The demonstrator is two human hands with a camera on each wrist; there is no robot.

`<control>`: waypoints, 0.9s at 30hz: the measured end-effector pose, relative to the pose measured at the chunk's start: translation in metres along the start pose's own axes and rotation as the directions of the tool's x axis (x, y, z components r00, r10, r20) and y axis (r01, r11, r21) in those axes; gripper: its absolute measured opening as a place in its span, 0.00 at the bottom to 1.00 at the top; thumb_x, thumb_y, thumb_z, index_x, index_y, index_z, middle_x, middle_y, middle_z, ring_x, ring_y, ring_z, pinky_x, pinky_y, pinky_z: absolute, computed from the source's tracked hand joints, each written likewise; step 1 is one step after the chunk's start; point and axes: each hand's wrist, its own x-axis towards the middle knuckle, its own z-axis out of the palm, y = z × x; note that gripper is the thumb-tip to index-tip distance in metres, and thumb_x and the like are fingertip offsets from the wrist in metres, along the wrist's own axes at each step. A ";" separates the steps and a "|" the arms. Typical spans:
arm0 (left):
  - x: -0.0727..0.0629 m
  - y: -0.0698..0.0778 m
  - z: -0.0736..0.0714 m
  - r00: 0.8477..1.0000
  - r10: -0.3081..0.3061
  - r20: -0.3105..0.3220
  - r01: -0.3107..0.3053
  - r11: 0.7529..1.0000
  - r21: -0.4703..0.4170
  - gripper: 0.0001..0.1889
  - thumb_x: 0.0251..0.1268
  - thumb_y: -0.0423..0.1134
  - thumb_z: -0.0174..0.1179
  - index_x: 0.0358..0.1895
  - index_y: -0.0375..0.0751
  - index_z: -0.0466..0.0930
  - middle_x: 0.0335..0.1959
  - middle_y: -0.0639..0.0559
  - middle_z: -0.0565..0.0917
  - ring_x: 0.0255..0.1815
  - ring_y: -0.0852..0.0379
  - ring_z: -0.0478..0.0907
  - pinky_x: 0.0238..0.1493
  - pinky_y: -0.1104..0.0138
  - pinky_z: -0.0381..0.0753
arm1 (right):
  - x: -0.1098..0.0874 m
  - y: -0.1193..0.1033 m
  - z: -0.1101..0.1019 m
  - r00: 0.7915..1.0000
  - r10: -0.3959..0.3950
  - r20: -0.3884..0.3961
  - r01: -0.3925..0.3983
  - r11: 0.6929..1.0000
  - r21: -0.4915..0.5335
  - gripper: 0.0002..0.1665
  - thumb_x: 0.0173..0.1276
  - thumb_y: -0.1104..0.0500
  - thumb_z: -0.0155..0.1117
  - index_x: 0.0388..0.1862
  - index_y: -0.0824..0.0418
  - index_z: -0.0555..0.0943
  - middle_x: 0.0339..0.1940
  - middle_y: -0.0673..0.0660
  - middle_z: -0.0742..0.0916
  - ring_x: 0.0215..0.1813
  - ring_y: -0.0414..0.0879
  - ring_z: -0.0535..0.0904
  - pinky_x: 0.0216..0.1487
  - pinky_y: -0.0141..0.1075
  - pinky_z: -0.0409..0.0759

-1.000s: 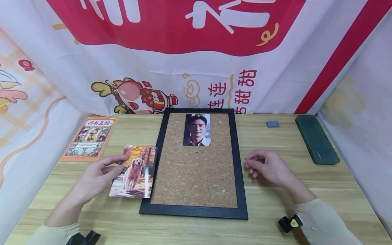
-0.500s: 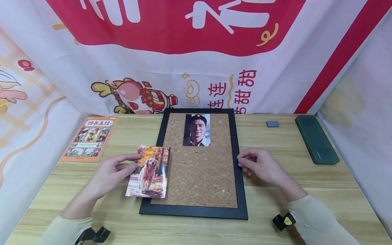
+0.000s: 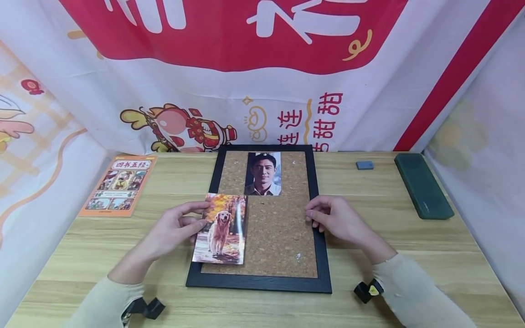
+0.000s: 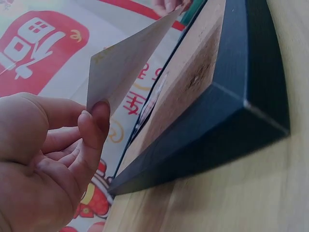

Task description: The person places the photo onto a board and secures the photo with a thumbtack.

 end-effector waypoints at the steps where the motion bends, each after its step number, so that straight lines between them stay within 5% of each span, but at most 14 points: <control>1: 0.001 0.000 0.002 1.000 0.002 0.001 -0.002 1.000 0.003 0.27 0.77 0.32 0.63 0.77 0.42 0.74 0.58 0.36 0.85 0.24 0.57 0.79 0.21 0.68 0.77 | 0.001 -0.001 0.001 1.000 -0.005 0.005 0.005 1.000 0.001 0.09 0.83 0.61 0.63 0.54 0.64 0.86 0.42 0.59 0.91 0.38 0.48 0.85 0.37 0.37 0.89; 6: 0.009 -0.001 0.012 0.999 0.034 0.019 -0.035 0.999 0.012 0.27 0.77 0.33 0.64 0.76 0.44 0.75 0.59 0.37 0.83 0.23 0.59 0.76 0.18 0.71 0.70 | 0.005 -0.006 0.004 1.000 -0.012 0.017 0.012 1.000 0.000 0.09 0.83 0.61 0.63 0.53 0.63 0.87 0.41 0.59 0.90 0.37 0.49 0.85 0.37 0.37 0.89; 12: 0.021 -0.001 0.024 0.997 0.066 0.050 -0.067 0.998 0.011 0.27 0.77 0.32 0.64 0.77 0.40 0.75 0.62 0.36 0.83 0.25 0.58 0.80 0.25 0.68 0.78 | 0.010 -0.010 0.010 0.999 -0.025 0.026 0.025 1.000 0.008 0.09 0.83 0.63 0.61 0.52 0.64 0.86 0.40 0.59 0.90 0.34 0.50 0.84 0.35 0.37 0.87; 19: 0.033 0.004 0.037 0.992 0.068 0.103 -0.073 0.996 0.041 0.26 0.77 0.34 0.65 0.75 0.42 0.76 0.48 0.39 0.88 0.28 0.53 0.81 0.26 0.67 0.80 | 0.016 -0.012 0.018 0.999 -0.034 0.029 0.033 0.999 0.013 0.09 0.83 0.65 0.60 0.52 0.64 0.86 0.39 0.59 0.90 0.34 0.51 0.84 0.34 0.40 0.87; 27: 0.042 0.010 0.050 0.982 0.123 0.141 -0.135 0.988 0.073 0.25 0.76 0.32 0.65 0.74 0.38 0.77 0.61 0.40 0.85 0.41 0.57 0.84 0.37 0.68 0.85 | 0.023 -0.018 0.026 0.998 -0.028 0.052 0.026 0.999 0.036 0.09 0.83 0.65 0.60 0.53 0.64 0.86 0.40 0.59 0.91 0.34 0.49 0.84 0.33 0.39 0.86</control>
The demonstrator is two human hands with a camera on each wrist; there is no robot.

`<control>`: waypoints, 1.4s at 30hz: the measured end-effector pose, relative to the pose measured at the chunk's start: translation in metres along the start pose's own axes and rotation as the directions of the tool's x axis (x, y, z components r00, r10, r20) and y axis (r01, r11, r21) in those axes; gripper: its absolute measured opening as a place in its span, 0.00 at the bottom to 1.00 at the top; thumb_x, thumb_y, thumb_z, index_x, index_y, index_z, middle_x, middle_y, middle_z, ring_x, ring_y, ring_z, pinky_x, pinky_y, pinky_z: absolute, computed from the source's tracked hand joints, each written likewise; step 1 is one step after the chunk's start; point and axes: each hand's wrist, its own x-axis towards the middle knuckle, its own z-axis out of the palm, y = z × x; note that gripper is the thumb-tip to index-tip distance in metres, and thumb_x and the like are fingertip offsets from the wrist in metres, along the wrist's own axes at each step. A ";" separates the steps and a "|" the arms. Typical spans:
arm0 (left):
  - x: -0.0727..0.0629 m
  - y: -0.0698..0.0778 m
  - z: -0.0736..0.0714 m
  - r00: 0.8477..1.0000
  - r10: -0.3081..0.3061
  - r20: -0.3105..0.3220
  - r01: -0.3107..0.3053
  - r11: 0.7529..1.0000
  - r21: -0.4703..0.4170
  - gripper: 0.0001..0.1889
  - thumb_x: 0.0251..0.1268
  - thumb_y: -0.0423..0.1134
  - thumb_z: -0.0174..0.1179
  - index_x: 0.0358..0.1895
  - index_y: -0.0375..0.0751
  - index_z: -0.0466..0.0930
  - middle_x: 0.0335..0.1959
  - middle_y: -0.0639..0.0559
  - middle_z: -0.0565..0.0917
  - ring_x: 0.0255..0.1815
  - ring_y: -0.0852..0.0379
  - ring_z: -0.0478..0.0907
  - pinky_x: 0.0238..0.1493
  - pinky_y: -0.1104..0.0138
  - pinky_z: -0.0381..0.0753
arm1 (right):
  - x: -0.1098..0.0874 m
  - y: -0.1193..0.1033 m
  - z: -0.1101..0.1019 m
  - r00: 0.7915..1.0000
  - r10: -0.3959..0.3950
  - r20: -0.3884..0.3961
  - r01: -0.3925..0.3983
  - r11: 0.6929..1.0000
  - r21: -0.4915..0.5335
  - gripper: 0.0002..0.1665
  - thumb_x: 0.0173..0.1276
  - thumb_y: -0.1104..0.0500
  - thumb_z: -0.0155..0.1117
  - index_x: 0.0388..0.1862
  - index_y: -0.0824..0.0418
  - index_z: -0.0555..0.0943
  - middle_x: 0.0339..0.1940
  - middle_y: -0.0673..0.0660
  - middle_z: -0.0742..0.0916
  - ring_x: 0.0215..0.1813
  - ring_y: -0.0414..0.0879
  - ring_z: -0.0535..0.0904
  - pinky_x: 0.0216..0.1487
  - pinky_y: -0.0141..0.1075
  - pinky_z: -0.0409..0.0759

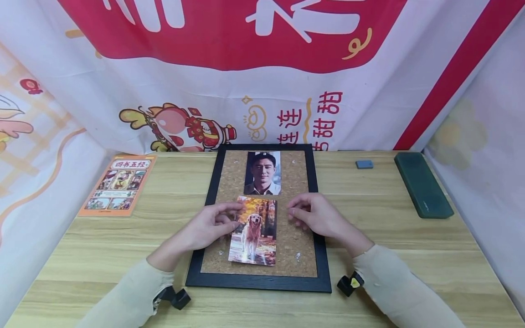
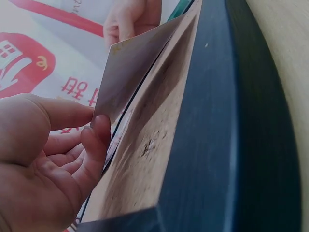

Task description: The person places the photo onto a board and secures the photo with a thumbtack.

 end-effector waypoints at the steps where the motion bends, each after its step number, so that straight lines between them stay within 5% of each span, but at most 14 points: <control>1: 0.001 0.000 0.001 1.000 0.002 0.000 -0.002 1.000 0.000 0.25 0.76 0.32 0.65 0.73 0.37 0.77 0.61 0.40 0.85 0.41 0.58 0.84 0.37 0.68 0.85 | 0.001 -0.001 0.001 1.000 0.000 0.004 0.000 1.000 0.004 0.09 0.83 0.64 0.60 0.54 0.64 0.86 0.40 0.59 0.91 0.34 0.49 0.84 0.33 0.39 0.86; 15: 0.009 -0.004 0.011 1.000 0.004 0.007 -0.005 0.998 0.063 0.25 0.76 0.33 0.66 0.74 0.37 0.77 0.61 0.41 0.86 0.43 0.60 0.84 0.40 0.69 0.84 | 0.027 -0.006 0.019 0.999 -0.009 0.040 0.006 0.998 0.060 0.10 0.82 0.64 0.63 0.53 0.65 0.87 0.38 0.59 0.92 0.31 0.48 0.85 0.31 0.38 0.86; 33: 0.017 0.000 0.011 1.000 0.001 0.020 -0.005 0.987 0.162 0.24 0.76 0.36 0.66 0.72 0.35 0.78 0.48 0.47 0.87 0.35 0.63 0.80 0.37 0.70 0.80 | 0.069 -0.025 0.034 0.990 0.084 0.116 -0.105 0.978 0.183 0.10 0.81 0.69 0.61 0.54 0.73 0.84 0.37 0.62 0.91 0.29 0.44 0.87 0.34 0.38 0.90; 42: 0.019 0.003 0.011 1.000 -0.023 0.016 0.019 0.982 0.187 0.24 0.77 0.37 0.65 0.72 0.36 0.78 0.47 0.50 0.87 0.33 0.63 0.79 0.36 0.70 0.78 | 0.075 -0.030 0.037 0.989 0.067 0.131 -0.085 0.987 0.134 0.08 0.80 0.71 0.59 0.51 0.75 0.83 0.34 0.62 0.89 0.27 0.43 0.85 0.31 0.36 0.89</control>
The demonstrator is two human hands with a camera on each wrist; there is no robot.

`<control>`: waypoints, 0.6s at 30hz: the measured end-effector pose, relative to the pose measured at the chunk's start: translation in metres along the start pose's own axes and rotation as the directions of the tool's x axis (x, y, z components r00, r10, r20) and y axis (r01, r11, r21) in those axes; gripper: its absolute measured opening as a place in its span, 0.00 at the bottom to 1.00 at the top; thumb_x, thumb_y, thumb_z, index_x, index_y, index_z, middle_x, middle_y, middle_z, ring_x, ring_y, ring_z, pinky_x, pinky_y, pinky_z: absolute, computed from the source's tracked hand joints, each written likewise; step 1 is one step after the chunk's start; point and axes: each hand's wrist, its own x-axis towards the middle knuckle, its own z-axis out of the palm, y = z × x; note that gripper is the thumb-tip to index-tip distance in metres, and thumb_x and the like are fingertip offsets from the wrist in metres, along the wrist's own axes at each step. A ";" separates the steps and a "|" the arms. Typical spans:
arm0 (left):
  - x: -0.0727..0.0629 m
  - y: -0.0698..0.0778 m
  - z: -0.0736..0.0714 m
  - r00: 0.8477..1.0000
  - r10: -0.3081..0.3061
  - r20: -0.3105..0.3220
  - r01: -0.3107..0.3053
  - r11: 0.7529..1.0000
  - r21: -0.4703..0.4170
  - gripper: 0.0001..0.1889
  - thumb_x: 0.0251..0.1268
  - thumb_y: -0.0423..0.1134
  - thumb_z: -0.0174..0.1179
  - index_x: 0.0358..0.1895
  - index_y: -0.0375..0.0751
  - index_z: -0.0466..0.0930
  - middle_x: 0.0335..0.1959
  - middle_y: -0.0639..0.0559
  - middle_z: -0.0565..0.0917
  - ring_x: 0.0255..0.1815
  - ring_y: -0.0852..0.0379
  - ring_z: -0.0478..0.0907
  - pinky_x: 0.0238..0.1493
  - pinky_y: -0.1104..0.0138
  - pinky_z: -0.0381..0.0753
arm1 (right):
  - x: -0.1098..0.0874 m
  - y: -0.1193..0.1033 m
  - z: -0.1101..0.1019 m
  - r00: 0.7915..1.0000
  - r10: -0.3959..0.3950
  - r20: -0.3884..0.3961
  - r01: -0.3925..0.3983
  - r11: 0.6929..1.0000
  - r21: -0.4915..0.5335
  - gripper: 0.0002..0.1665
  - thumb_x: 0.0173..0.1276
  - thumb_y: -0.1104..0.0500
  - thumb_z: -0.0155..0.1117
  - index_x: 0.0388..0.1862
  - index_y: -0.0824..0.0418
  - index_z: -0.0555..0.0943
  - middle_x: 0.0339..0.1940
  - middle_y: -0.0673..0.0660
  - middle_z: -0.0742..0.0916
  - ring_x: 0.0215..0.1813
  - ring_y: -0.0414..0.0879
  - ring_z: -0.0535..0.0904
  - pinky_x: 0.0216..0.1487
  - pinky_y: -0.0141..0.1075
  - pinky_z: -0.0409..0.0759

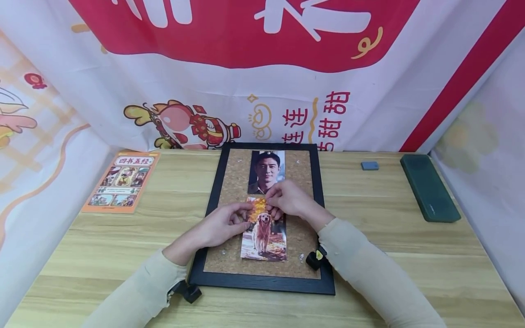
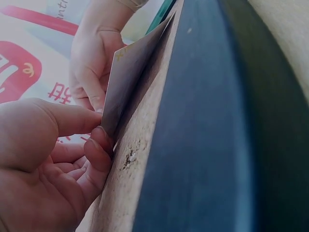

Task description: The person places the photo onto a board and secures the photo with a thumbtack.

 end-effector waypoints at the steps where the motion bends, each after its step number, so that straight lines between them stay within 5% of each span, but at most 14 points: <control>1: 0.000 0.000 0.000 1.000 0.001 0.000 -0.001 1.000 0.001 0.24 0.77 0.37 0.65 0.72 0.36 0.78 0.47 0.50 0.87 0.33 0.63 0.79 0.36 0.70 0.78 | 0.001 0.000 0.000 1.000 0.008 -0.002 -0.008 1.000 -0.008 0.08 0.80 0.71 0.59 0.51 0.75 0.83 0.34 0.62 0.89 0.27 0.43 0.85 0.31 0.36 0.89; 18: -0.001 0.001 -0.001 1.000 0.004 0.004 -0.004 1.000 0.009 0.25 0.77 0.37 0.65 0.73 0.36 0.77 0.46 0.49 0.87 0.33 0.63 0.79 0.37 0.70 0.78 | 0.011 -0.011 0.001 0.989 0.145 -0.010 -0.145 0.988 -0.058 0.09 0.83 0.67 0.59 0.50 0.70 0.85 0.30 0.59 0.89 0.24 0.43 0.85 0.28 0.36 0.87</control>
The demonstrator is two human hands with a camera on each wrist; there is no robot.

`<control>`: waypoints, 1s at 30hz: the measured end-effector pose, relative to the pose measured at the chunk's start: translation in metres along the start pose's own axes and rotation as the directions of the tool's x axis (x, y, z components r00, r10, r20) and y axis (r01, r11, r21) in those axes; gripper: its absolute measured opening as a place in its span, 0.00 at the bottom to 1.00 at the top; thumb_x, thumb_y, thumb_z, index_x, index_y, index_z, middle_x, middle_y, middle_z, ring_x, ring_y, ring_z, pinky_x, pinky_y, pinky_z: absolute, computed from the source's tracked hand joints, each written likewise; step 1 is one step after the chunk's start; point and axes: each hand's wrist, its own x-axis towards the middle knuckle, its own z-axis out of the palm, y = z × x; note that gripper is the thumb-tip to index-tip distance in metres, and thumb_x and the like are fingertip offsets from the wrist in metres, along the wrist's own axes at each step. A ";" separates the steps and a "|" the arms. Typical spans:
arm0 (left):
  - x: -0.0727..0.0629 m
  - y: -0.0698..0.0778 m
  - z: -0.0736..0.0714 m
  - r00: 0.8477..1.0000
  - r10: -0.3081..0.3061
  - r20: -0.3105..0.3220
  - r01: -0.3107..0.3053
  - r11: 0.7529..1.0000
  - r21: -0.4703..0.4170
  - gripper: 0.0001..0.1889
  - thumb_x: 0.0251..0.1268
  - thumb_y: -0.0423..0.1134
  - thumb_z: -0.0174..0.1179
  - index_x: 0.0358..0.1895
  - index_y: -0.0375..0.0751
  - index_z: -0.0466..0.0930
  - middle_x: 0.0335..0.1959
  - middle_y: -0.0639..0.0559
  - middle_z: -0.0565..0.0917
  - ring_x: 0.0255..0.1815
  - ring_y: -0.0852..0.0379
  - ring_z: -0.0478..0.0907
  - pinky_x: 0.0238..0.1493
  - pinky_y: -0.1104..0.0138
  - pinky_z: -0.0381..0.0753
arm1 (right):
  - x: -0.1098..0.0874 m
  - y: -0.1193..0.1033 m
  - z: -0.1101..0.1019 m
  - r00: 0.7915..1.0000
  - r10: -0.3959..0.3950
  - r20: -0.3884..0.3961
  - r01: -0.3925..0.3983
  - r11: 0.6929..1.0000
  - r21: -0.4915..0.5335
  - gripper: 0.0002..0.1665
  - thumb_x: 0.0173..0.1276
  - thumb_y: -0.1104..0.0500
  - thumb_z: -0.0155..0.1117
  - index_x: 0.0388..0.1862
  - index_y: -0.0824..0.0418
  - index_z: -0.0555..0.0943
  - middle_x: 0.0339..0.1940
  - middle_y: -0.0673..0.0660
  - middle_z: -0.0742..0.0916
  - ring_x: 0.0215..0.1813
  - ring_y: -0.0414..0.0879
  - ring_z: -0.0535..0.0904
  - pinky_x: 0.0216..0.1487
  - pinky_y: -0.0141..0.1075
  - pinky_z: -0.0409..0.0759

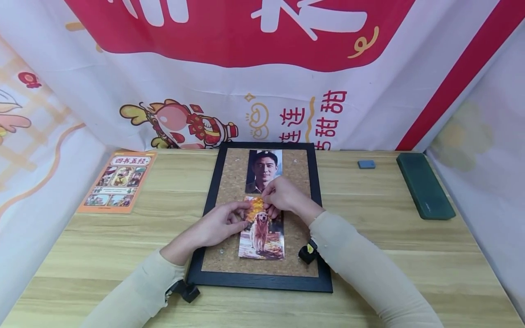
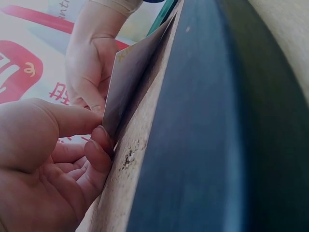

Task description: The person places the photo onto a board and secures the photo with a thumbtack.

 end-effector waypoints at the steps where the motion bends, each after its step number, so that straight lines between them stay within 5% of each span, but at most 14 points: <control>1: 0.000 0.000 0.000 1.000 0.001 0.001 -0.001 1.000 0.000 0.25 0.77 0.37 0.65 0.73 0.36 0.77 0.46 0.49 0.87 0.33 0.63 0.79 0.38 0.70 0.78 | 0.000 0.000 0.000 1.000 0.005 0.007 -0.005 1.000 0.008 0.09 0.83 0.67 0.58 0.51 0.71 0.85 0.30 0.59 0.89 0.24 0.43 0.85 0.28 0.36 0.87; 30: 0.002 -0.003 0.000 1.000 -0.013 0.007 0.013 1.000 -0.007 0.24 0.78 0.38 0.65 0.72 0.38 0.78 0.47 0.50 0.87 0.33 0.62 0.80 0.36 0.69 0.78 | 0.003 0.006 -0.010 0.999 0.008 0.051 -0.010 1.000 0.021 0.10 0.84 0.65 0.58 0.53 0.72 0.81 0.27 0.57 0.88 0.22 0.44 0.84 0.26 0.36 0.86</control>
